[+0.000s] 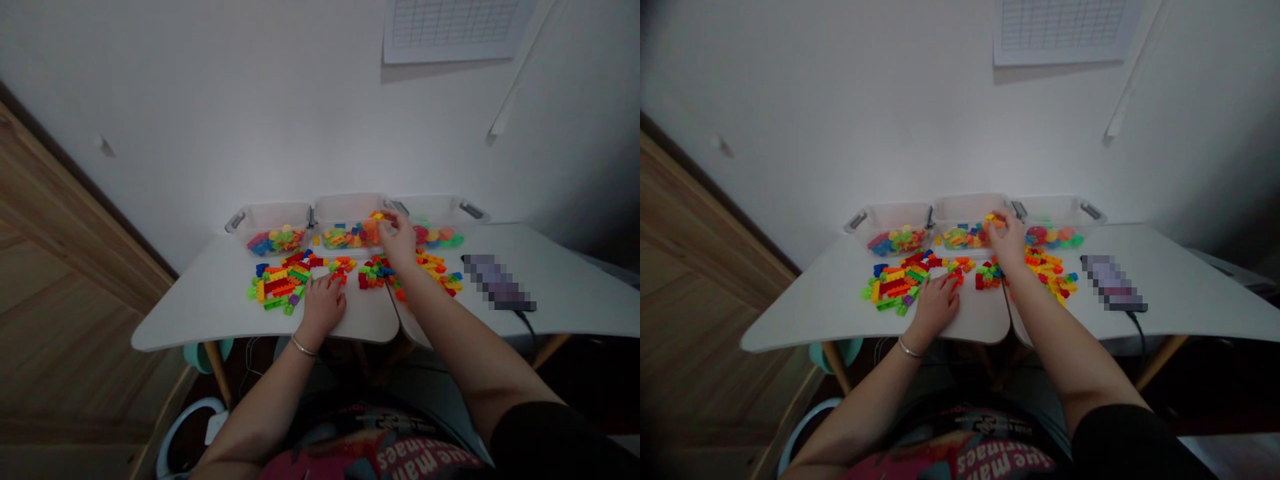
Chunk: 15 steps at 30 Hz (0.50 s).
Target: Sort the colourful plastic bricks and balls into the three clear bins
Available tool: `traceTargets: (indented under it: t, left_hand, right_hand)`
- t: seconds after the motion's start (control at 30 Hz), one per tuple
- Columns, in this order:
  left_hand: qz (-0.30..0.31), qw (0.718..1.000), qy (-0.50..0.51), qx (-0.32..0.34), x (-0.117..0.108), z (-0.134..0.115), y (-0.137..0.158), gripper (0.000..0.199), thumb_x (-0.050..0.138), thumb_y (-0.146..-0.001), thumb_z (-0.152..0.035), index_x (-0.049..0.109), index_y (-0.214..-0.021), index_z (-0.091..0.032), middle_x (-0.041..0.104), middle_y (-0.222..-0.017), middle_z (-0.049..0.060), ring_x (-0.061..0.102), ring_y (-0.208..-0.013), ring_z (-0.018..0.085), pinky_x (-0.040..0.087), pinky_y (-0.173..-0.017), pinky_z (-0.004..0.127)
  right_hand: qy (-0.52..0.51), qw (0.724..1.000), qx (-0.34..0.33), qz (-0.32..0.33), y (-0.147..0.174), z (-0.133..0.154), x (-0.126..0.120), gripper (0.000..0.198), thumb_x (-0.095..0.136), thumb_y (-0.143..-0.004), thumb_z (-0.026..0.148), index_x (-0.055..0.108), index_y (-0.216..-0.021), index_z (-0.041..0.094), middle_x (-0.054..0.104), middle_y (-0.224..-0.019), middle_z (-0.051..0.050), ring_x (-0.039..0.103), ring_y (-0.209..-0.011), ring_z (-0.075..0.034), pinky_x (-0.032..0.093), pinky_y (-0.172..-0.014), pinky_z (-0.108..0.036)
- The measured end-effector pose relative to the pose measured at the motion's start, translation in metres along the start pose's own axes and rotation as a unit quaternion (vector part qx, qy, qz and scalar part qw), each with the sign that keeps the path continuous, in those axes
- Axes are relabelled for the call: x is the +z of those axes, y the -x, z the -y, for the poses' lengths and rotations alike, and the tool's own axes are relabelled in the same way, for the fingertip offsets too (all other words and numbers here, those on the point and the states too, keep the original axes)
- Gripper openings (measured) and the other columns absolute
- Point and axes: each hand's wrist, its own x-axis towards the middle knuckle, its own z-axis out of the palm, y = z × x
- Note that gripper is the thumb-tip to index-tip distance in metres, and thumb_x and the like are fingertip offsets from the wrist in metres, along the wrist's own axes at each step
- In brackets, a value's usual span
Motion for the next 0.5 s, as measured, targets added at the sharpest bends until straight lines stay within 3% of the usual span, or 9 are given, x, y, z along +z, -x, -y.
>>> traceTargets:
  t: [0.13,0.37,0.5]
  left_hand:
    - [-0.004,1.000,-0.001,0.000,0.002,0.001,0.001,0.041,0.053,-0.087,-0.025,0.058,-0.128,-0.024,0.057,-0.139,0.008,0.053,-0.125,0.026,0.027,-0.118,0.055]
    - [-0.004,1.000,0.001,0.001,0.002,0.001,0.000,0.041,0.052,-0.088,-0.025,0.059,-0.128,-0.023,0.057,-0.140,0.008,0.053,-0.125,0.026,0.026,-0.118,0.055]
    - [-0.006,1.000,0.001,0.002,0.002,0.001,0.000,0.041,0.052,-0.088,-0.025,0.059,-0.128,-0.023,0.058,-0.140,0.008,0.054,-0.125,0.026,0.026,-0.118,0.055]
  right_hand:
    - [0.068,0.997,-0.020,-0.015,-0.025,-0.002,-0.001,0.025,0.055,-0.082,0.029,0.064,-0.103,0.019,0.069,-0.104,-0.009,0.059,-0.101,-0.024,0.044,-0.097,-0.044]
    - [0.099,0.994,0.036,-0.032,-0.054,-0.024,0.005,0.026,0.057,-0.082,0.028,0.063,-0.104,0.016,0.069,-0.103,-0.011,0.060,-0.100,-0.024,0.045,-0.095,-0.042]
    - [0.138,0.988,0.066,0.012,-0.056,-0.029,0.007,0.026,0.058,-0.082,0.029,0.066,-0.102,0.015,0.071,-0.102,-0.012,0.062,-0.100,-0.026,0.045,-0.095,-0.042]
